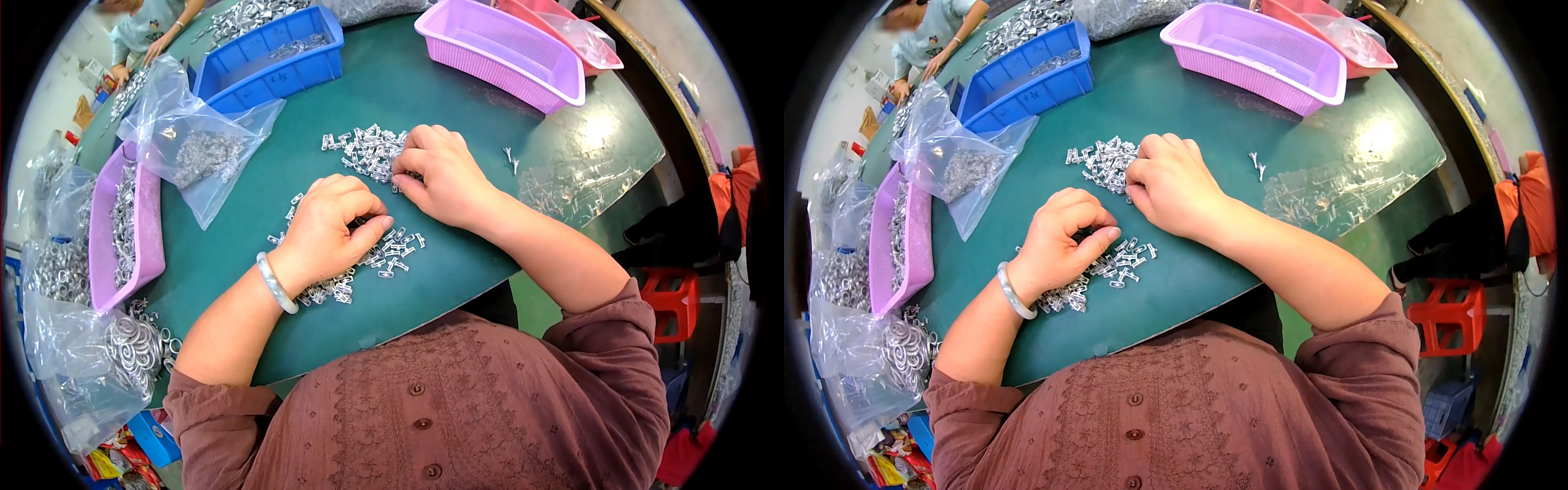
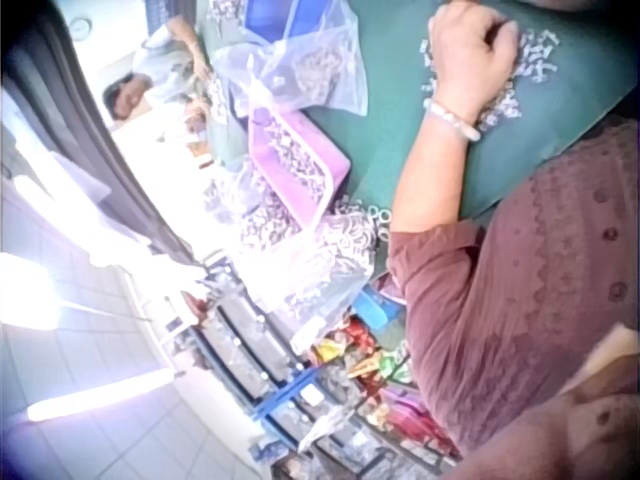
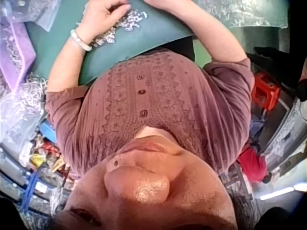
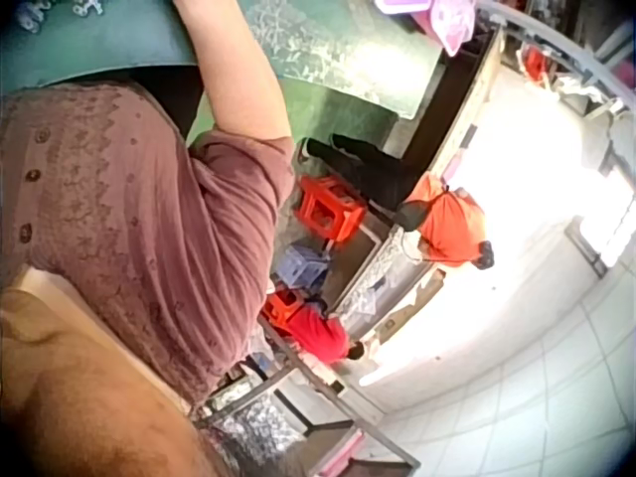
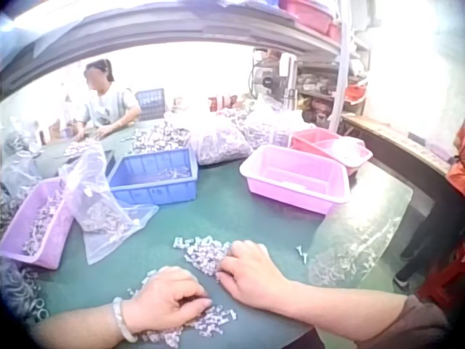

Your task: The person assembles small metal hardware parts by hand, repeatedly picking up pieces from a pile on the table and fitting them together.

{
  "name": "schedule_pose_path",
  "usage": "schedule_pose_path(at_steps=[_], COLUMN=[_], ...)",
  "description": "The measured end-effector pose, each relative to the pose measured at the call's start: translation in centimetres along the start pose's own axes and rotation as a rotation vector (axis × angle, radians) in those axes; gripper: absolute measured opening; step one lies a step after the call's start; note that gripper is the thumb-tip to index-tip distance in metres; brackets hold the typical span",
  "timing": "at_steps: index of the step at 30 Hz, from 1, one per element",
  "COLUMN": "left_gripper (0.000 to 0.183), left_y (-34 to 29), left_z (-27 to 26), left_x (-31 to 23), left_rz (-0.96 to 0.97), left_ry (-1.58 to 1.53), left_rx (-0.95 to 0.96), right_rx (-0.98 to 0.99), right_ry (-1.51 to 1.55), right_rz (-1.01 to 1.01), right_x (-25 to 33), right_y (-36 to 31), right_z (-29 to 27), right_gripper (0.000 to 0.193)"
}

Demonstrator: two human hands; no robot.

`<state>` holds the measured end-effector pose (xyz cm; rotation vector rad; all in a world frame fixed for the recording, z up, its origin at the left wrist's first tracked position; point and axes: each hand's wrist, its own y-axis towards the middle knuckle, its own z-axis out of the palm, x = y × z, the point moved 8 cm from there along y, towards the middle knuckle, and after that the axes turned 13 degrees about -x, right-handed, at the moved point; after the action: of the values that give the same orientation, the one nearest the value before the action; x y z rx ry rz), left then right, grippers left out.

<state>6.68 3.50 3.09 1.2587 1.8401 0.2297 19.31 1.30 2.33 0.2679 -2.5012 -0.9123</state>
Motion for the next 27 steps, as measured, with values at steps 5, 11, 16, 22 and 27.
schedule_pose_path(at_steps=[5,11,16,22,27], left_gripper=[0.008,0.026,0.021,0.013,0.012], left_y=[0.0,0.4,0.5,0.7,0.6], left_z=[-0.3,-2.0,-1.8,-2.0,-2.4], left_x=[0.3,1.4,1.7,1.5,1.6], left_rz=[-0.004,-0.107,-0.095,-0.074,-0.115], left_ry=[0.020,0.082,0.061,0.068,0.022], left_rx=[-0.024,-0.222,-0.205,-0.191,-0.240], right_rx=[0.121,0.171,0.220,0.200,0.233], right_ry=[0.007,0.210,0.320,0.416,0.419], right_rz=[0.004,-0.013,-0.079,-0.023,0.201], right_x=[0.2,0.4,1.9,1.9,0.2], right_y=[1.4,2.5,2.7,2.7,2.2], right_z=[1.2,0.8,1.1,0.5,0.1], right_gripper=[0.007,0.004,0.005,0.004,0.007])
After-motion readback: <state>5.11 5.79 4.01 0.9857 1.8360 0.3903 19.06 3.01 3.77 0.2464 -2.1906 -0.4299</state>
